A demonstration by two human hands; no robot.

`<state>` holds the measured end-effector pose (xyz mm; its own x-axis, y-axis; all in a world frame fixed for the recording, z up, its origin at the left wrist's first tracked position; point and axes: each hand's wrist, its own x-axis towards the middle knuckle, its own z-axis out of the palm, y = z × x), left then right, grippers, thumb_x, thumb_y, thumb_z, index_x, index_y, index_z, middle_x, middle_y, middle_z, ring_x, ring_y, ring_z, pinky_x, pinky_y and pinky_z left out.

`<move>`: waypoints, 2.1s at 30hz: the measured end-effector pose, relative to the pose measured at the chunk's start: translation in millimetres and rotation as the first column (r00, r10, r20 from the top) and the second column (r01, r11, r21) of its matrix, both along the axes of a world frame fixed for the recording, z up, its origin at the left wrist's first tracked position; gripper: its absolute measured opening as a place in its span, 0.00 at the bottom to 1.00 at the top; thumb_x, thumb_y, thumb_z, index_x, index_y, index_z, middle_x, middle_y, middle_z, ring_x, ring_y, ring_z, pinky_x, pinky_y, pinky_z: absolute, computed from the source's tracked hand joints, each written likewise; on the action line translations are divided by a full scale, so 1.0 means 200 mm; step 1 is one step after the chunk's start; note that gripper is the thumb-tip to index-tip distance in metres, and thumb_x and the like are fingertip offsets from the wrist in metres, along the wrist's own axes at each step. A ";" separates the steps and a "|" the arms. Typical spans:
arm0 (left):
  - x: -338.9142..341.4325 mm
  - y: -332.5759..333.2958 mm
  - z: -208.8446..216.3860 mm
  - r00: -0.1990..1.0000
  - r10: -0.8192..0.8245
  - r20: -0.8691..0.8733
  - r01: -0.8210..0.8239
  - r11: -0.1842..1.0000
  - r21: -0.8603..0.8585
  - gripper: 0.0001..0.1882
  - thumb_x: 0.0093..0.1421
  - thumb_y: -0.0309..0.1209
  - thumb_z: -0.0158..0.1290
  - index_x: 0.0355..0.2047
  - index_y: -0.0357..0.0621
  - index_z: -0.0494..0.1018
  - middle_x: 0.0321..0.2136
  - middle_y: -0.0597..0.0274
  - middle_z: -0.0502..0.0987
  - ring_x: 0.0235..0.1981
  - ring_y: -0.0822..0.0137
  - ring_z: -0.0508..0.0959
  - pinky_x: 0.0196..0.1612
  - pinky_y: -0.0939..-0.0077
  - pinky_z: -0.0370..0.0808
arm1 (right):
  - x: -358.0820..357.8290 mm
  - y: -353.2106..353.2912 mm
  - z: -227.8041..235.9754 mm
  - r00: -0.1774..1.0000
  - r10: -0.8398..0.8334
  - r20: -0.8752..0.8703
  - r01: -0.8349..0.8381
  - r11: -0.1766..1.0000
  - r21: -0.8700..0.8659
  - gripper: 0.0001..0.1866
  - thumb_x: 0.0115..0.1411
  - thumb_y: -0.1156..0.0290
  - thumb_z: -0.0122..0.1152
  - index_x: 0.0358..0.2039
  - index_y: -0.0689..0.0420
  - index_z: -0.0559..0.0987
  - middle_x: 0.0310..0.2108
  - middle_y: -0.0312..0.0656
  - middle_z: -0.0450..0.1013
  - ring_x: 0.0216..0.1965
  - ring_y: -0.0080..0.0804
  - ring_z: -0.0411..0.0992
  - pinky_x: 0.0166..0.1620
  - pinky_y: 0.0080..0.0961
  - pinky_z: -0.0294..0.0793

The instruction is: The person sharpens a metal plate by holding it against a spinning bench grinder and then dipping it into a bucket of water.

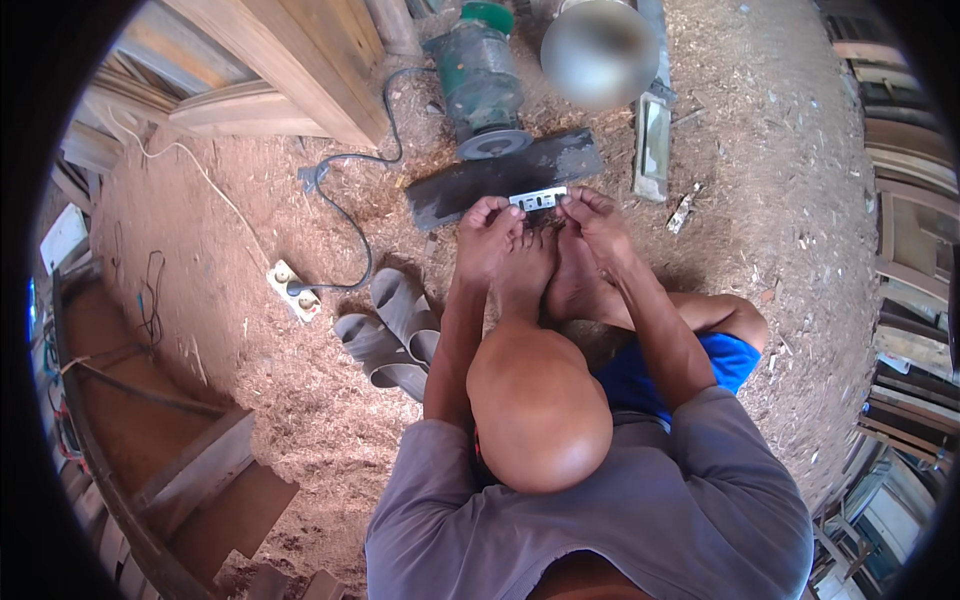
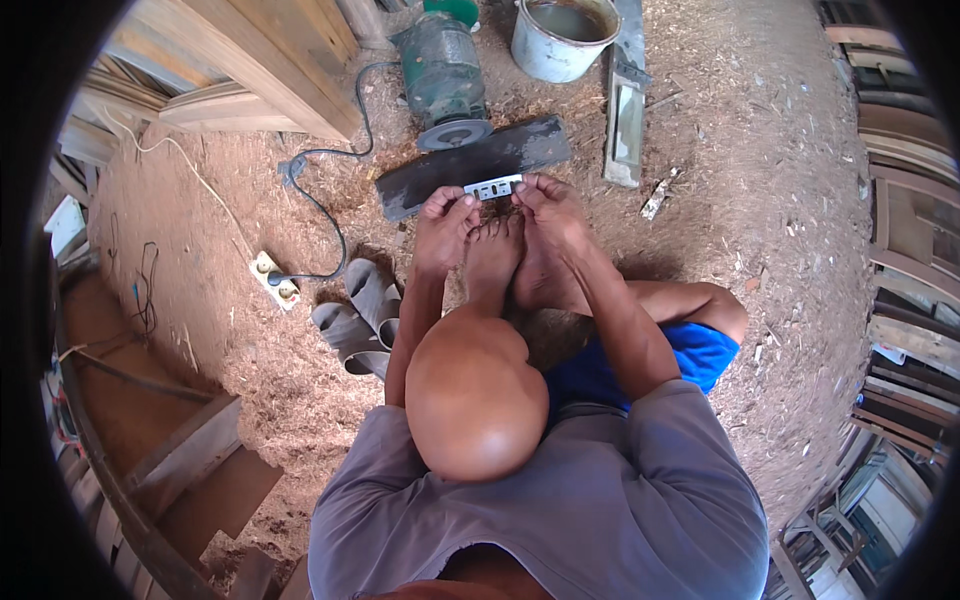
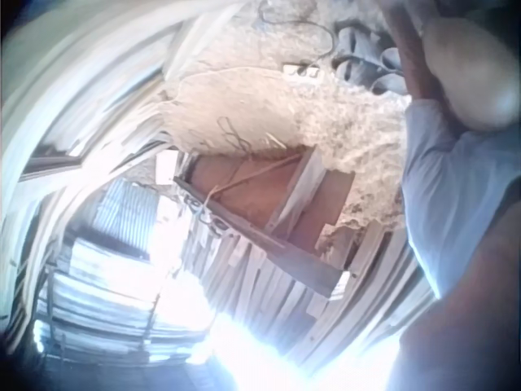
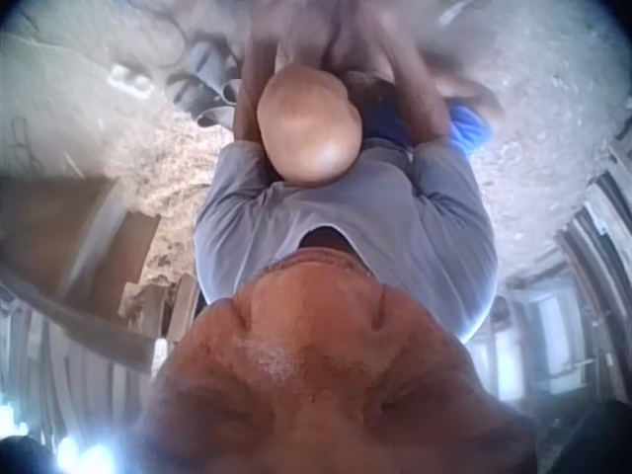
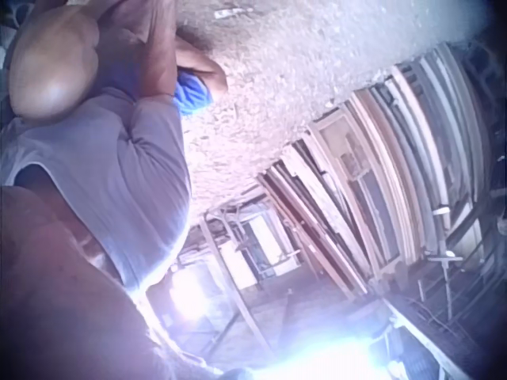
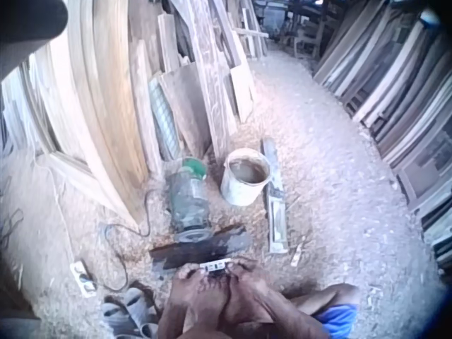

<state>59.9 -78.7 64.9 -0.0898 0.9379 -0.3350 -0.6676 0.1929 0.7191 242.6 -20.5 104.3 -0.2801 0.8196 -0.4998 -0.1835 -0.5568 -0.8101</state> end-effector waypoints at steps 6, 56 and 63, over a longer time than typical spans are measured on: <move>-0.07 0.08 -0.11 0.986 0.067 -0.150 -0.081 0.993 -0.091 0.06 0.59 0.21 0.52 0.37 0.38 0.70 0.30 0.56 0.78 0.24 0.74 0.75 0.29 0.83 0.75 | -0.10 0.12 -0.14 0.961 0.086 0.261 -0.120 0.986 0.116 0.05 0.57 0.76 0.60 0.34 0.61 0.79 0.26 0.31 0.72 0.27 0.15 0.64 0.31 0.15 0.65; -0.24 0.42 -0.31 0.882 -0.025 -0.471 -0.124 0.951 -0.282 0.10 0.58 0.25 0.54 0.37 0.29 0.73 0.29 0.54 0.79 0.26 0.69 0.81 0.25 0.83 0.78 | -0.37 0.37 -0.50 0.884 -0.082 0.460 -0.039 0.968 0.249 0.13 0.53 0.74 0.63 0.37 0.68 0.77 0.25 0.44 0.78 0.24 0.24 0.76 0.29 0.19 0.74; -0.25 0.42 -0.32 0.903 0.026 -0.429 -0.140 0.962 -0.235 0.11 0.58 0.24 0.54 0.37 0.27 0.71 0.29 0.51 0.78 0.26 0.67 0.81 0.26 0.81 0.78 | -0.40 0.37 -0.48 0.857 -0.069 0.511 -0.044 0.978 0.205 0.14 0.52 0.73 0.64 0.37 0.68 0.77 0.25 0.45 0.78 0.24 0.24 0.76 0.29 0.19 0.74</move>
<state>10.4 4.7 0.2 -0.3480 0.8087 -0.4743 -0.3379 0.3637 0.8681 163.4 53.3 8.0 -0.0194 0.9198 -0.3919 0.2830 -0.3709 -0.8845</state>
